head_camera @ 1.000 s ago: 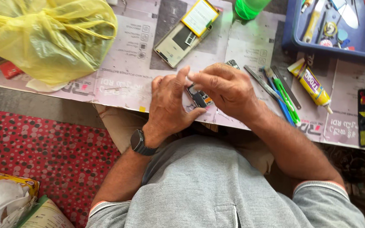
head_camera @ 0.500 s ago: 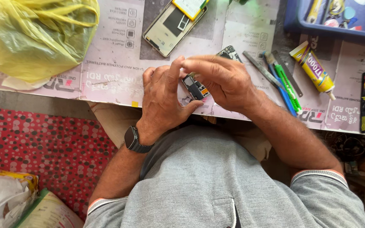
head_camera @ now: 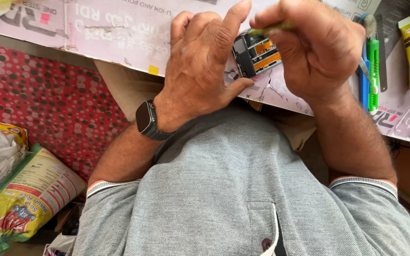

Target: The person uses a green tool to manipulate the internal components of a disassembled mobile phone on a work surface. They turn the phone over and use the tool to press and probe different parts of the device's circuitry.

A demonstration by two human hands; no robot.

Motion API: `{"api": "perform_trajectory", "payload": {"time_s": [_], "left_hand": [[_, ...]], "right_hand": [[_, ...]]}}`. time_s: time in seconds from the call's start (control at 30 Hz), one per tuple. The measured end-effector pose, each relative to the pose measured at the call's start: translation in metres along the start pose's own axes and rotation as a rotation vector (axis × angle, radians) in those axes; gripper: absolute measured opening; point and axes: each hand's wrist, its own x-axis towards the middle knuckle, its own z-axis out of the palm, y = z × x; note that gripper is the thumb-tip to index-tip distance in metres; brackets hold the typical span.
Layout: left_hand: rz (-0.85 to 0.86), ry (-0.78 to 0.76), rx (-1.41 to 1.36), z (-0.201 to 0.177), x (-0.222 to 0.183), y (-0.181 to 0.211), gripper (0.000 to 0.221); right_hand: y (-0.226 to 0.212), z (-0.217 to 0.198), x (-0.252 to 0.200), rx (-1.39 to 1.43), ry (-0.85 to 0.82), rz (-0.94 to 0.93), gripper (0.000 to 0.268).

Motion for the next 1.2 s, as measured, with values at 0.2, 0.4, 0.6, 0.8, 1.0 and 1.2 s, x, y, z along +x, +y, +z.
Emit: {"api": "perform_trajectory", "payload": {"time_s": [0.2, 0.4, 0.6, 0.8, 1.0, 1.2], "left_hand": [[0.003, 0.012, -0.061, -0.004, 0.002, -0.002, 0.099], [-0.021, 0.029, 0.007, -0.002, 0.006, -0.008, 0.078], [0.052, 0.043, 0.09, -0.001, 0.026, -0.008, 0.064], [0.037, 0.002, 0.111, 0.001, 0.043, -0.017, 0.048], [0.069, 0.047, 0.372, 0.001, 0.055, -0.053, 0.01], [0.03, 0.115, 0.508, 0.004, 0.056, -0.077, 0.015]], "right_hand": [[0.008, 0.002, -0.02, 0.215, 0.045, 0.104, 0.029], [0.01, -0.003, -0.022, 0.204, 0.112, 0.127, 0.034], [0.008, -0.001, -0.018, 0.225, 0.143, 0.099, 0.038], [0.009, -0.003, -0.015, 0.193, 0.195, 0.081, 0.044], [0.007, -0.008, -0.015, 0.199, 0.244, 0.085, 0.043], [0.018, -0.011, -0.011, 0.139, 0.241, -0.024, 0.044]]}}
